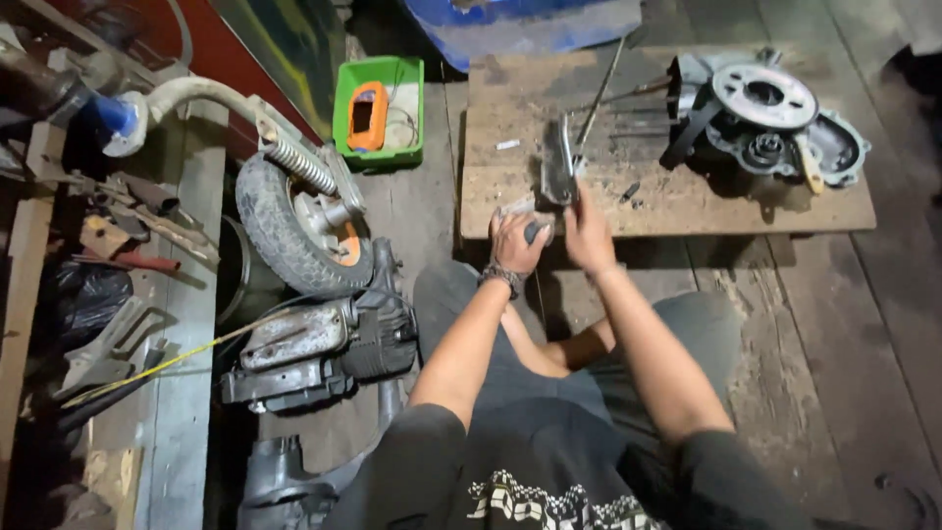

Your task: Cleaning a motorcycle engine component using a wire brush and a metal scraper to remove debris.

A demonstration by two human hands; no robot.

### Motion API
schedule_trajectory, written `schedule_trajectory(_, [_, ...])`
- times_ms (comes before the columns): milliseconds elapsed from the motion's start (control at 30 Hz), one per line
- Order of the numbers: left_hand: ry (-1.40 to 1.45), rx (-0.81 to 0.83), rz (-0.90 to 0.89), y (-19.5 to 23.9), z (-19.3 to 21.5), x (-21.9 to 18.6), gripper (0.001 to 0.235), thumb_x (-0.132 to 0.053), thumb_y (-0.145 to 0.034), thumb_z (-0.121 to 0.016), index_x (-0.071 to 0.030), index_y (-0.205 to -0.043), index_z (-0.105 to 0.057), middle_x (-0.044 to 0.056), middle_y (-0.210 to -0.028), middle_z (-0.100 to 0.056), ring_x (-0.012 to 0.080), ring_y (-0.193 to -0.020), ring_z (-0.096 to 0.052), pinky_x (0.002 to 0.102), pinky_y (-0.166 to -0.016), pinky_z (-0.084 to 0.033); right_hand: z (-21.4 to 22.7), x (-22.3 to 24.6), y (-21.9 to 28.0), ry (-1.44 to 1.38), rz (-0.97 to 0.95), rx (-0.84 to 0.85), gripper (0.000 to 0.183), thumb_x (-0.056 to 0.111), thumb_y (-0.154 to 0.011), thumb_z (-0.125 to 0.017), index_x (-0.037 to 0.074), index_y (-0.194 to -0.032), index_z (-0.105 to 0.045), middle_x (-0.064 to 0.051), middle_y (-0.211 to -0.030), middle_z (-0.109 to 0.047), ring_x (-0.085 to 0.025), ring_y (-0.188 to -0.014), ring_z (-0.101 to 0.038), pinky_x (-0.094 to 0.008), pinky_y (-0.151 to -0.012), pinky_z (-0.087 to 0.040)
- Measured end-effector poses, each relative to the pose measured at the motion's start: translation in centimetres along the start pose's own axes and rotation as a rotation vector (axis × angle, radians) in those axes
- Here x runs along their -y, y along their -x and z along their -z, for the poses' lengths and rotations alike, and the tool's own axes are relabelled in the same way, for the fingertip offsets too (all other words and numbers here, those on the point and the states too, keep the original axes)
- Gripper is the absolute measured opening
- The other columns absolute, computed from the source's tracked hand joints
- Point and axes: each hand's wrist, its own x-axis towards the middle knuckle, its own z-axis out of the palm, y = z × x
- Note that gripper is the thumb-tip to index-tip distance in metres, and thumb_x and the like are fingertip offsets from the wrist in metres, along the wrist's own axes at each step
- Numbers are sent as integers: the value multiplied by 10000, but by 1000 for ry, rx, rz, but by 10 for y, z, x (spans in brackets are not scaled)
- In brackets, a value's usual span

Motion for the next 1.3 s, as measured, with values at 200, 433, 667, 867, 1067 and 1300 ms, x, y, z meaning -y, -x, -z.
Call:
schedule_trajectory(200, [-28, 69, -6, -3, 1, 10, 584, -581, -1019, -478, -41, -1071, -695, 128, -1059, -714, 315, -1118, -636, 576, -1226, -200, 2, -27, -37, -516, 34, -103, 642, -79, -959, -554, 58, -1566, -398, -234, -1497, -505, -320, -1381, -489, -492, -1168, -378])
schedule_trajectory(433, [-76, 84, 3, -4, -4, 16, 530, -615, -1008, -476, -128, -1059, -676, 82, -1085, -696, 287, -1161, -628, 568, -1240, -192, 25, -58, 58, -272, -239, -361, 680, 75, -944, -679, 82, -1569, -412, -229, -1552, -456, -390, -1450, -399, -506, -1212, -296])
schedule_trajectory(667, [-126, 156, 37, 1, 1, 8, 617, -642, -1003, -476, -78, -1173, -658, 118, -1238, -629, 331, -1282, -543, 601, -1229, -219, -24, -80, 80, -343, -396, -260, 643, 139, -898, -764, 104, -1491, -519, -221, -1348, -620, -385, -1255, -606, -484, -1099, -433])
schedule_trajectory(867, [-255, 169, 28, 22, -6, 3, 539, -616, -1004, -503, -120, -1167, -638, 78, -1351, -552, 271, -1398, -419, 599, -1237, -156, 4, -14, 61, -68, -168, -207, 546, 227, -993, -623, 180, -1511, -456, -245, -1190, -708, -450, -1091, -672, -551, -879, -544])
schedule_trajectory(1067, [-168, 265, 168, -14, 2, 28, 731, -726, -1019, -370, -87, -1250, -642, 113, -1294, -641, 267, -1343, -520, 500, -1259, -193, -4, -64, 68, 9, -350, 15, 441, 283, -934, -697, 231, -1363, -611, -195, -1066, -742, -427, -1039, -692, -547, -833, -556])
schedule_trajectory(1300, [140, 242, 511, -48, 44, -7, 881, -726, -974, -433, 65, -1305, -636, 283, -1328, -645, 417, -1334, -556, 523, -1170, -403, 23, -47, 97, -258, -186, -242, 457, 62, -931, -698, 42, -1379, -614, -267, -1131, -705, -447, -1087, -671, -517, -929, -519])
